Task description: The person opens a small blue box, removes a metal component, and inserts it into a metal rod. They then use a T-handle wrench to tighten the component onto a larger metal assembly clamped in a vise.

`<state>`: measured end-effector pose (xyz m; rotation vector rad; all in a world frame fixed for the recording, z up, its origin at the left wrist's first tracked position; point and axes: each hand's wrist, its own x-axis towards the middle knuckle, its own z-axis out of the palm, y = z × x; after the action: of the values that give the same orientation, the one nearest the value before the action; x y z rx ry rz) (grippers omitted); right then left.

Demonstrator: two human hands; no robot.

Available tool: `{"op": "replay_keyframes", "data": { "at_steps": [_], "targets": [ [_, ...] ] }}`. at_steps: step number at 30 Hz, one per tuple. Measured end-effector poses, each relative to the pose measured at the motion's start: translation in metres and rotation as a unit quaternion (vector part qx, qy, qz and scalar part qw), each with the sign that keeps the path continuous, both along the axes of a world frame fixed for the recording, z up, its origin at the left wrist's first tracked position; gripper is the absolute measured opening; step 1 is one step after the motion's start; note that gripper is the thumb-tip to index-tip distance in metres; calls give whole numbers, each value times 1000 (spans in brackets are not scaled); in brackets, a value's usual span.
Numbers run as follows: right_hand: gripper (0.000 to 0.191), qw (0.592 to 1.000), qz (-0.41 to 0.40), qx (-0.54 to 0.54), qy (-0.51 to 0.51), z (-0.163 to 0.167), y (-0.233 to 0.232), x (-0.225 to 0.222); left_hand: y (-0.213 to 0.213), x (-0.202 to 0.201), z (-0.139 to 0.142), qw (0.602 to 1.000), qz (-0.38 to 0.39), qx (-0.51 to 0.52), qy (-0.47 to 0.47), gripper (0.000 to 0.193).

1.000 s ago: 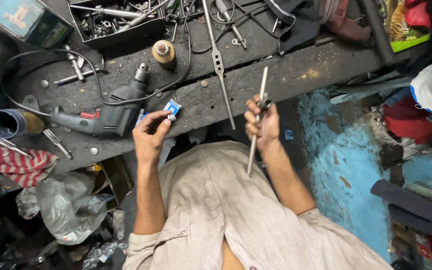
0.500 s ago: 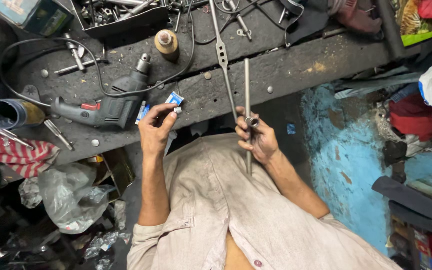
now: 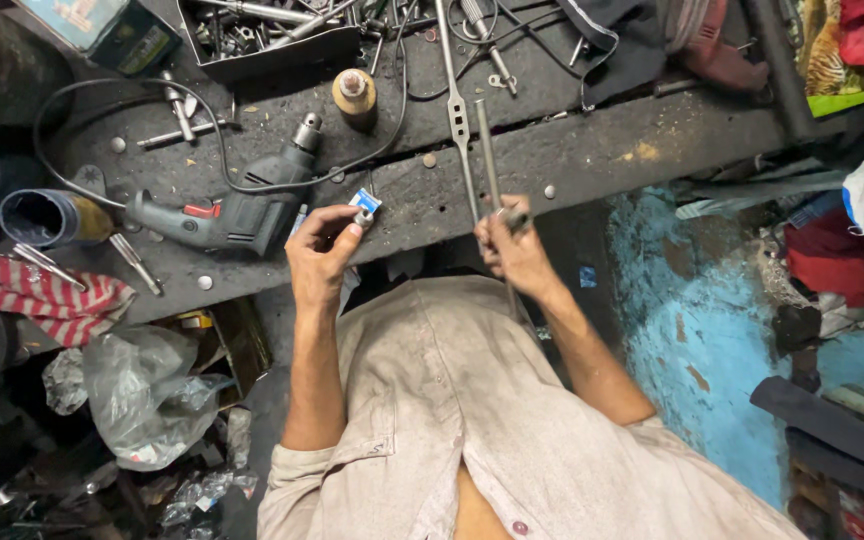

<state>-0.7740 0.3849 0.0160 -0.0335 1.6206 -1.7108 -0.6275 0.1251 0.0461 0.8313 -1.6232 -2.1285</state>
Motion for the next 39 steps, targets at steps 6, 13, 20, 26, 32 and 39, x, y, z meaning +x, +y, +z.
{"op": "replay_keyframes", "data": {
  "at_steps": [6,13,20,26,32,39],
  "targets": [
    [24,872,57,127,469,-14,8,-69,5,-11,7,999,-36,-1,15,23],
    [30,822,10,214,527,-17,-11,-86,17,-23,14,997,-72,-38,-2,22],
    [38,812,-63,147,561,-26,-8,-66,26,-26,11,997,-74,-11,-3,23],
    [42,799,-101,124,579,-43,-2,-69,32,-30,12,996,-91,-23,-14,22],
    [35,774,-118,148,605,-44,1,-67,38,-36,12,995,-92,-38,-25,23],
    [26,770,-146,63,618,-48,-2,-67,42,-43,9,993,-111,-41,-20,23]
  ]
}}
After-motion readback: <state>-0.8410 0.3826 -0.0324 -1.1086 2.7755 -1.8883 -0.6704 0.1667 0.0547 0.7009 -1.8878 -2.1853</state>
